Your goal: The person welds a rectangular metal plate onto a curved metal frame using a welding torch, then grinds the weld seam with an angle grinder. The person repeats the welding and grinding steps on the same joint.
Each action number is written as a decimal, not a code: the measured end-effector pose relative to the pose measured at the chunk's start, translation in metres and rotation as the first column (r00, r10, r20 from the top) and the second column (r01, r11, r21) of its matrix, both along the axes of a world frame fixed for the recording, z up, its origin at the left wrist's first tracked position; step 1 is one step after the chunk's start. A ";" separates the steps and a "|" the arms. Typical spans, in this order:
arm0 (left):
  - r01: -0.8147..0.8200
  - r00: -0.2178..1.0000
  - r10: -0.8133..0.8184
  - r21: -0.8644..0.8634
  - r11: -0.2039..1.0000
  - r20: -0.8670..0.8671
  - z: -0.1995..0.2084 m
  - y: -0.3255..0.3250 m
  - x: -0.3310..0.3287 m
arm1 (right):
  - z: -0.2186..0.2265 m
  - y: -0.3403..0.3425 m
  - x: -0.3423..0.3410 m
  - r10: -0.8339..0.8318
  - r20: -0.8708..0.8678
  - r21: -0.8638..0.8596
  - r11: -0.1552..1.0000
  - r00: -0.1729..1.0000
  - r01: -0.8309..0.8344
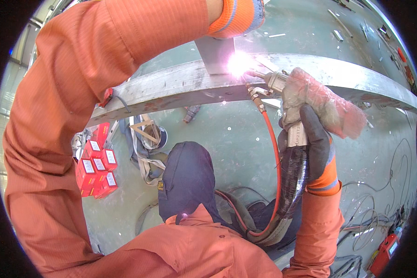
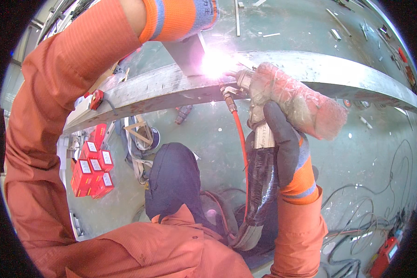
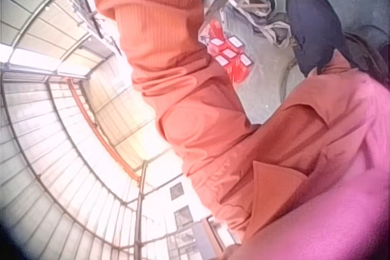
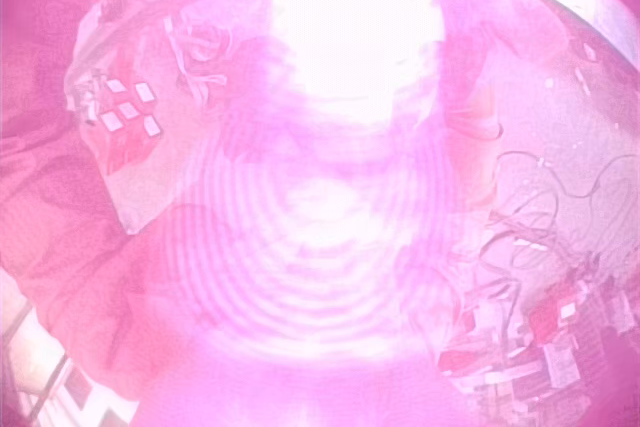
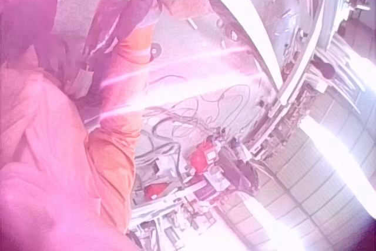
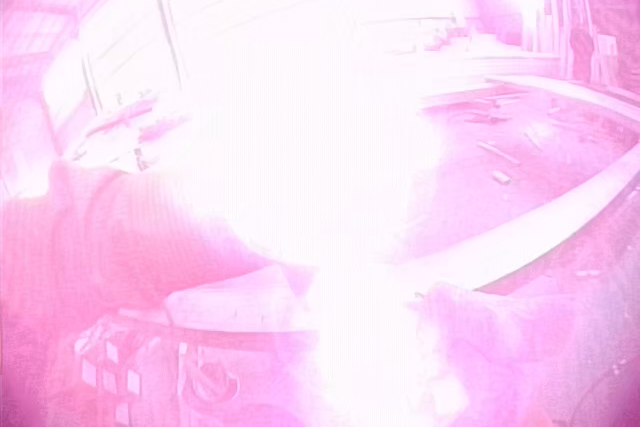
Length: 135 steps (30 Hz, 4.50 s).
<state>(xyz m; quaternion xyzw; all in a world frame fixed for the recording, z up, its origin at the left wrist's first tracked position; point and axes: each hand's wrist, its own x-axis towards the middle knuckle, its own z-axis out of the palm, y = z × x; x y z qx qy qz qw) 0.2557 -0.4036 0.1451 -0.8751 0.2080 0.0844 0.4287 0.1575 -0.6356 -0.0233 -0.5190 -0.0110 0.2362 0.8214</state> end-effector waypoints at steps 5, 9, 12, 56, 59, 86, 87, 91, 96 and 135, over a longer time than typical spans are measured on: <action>-0.009 1.000 0.008 0.011 1.000 0.002 0.004 0.002 -0.007 | 0.002 0.005 -0.002 0.007 0.030 0.003 1.000 1.000 -0.007; 0.004 1.000 -0.004 0.001 1.000 0.004 0.002 0.002 -0.005 | 0.006 0.003 -0.004 0.000 -0.066 0.035 0.999 0.998 0.002; 0.010 1.000 -0.010 -0.003 1.000 0.008 0.002 0.002 -0.006 | 0.005 0.004 -0.006 -0.026 -0.066 0.044 0.999 0.997 0.029; -0.210 0.900 0.436 -0.851 0.482 0.024 -0.199 0.132 -0.096 | 0.066 -0.046 0.020 0.028 0.304 -0.601 0.781 0.952 0.169; -0.228 0.894 0.448 -0.859 0.458 0.002 -0.196 0.131 -0.097 | 0.066 -0.025 0.015 -0.045 0.264 -0.544 0.818 0.963 0.188; -0.246 0.882 0.470 -0.827 0.506 0.026 -0.194 0.129 -0.098 | 0.065 -0.032 0.024 0.024 0.255 -0.453 0.886 0.967 0.098; -0.230 0.885 0.464 -0.830 0.507 0.038 -0.197 0.131 -0.098 | 0.064 -0.034 0.025 0.048 0.271 -0.448 0.890 0.961 0.082; -0.231 0.887 0.460 -0.838 0.494 0.027 -0.198 0.132 -0.097 | 0.067 -0.029 0.024 0.067 0.296 -0.480 0.873 0.953 0.088; -0.224 0.888 0.459 -0.835 0.502 0.037 -0.196 0.131 -0.100 | 0.072 -0.023 0.023 0.100 0.324 -0.511 0.855 0.941 0.085; -0.272 0.878 0.479 -0.825 0.495 -0.002 -0.189 0.138 -0.102 | 0.037 -0.054 0.223 0.028 0.175 -0.325 0.945 0.984 0.031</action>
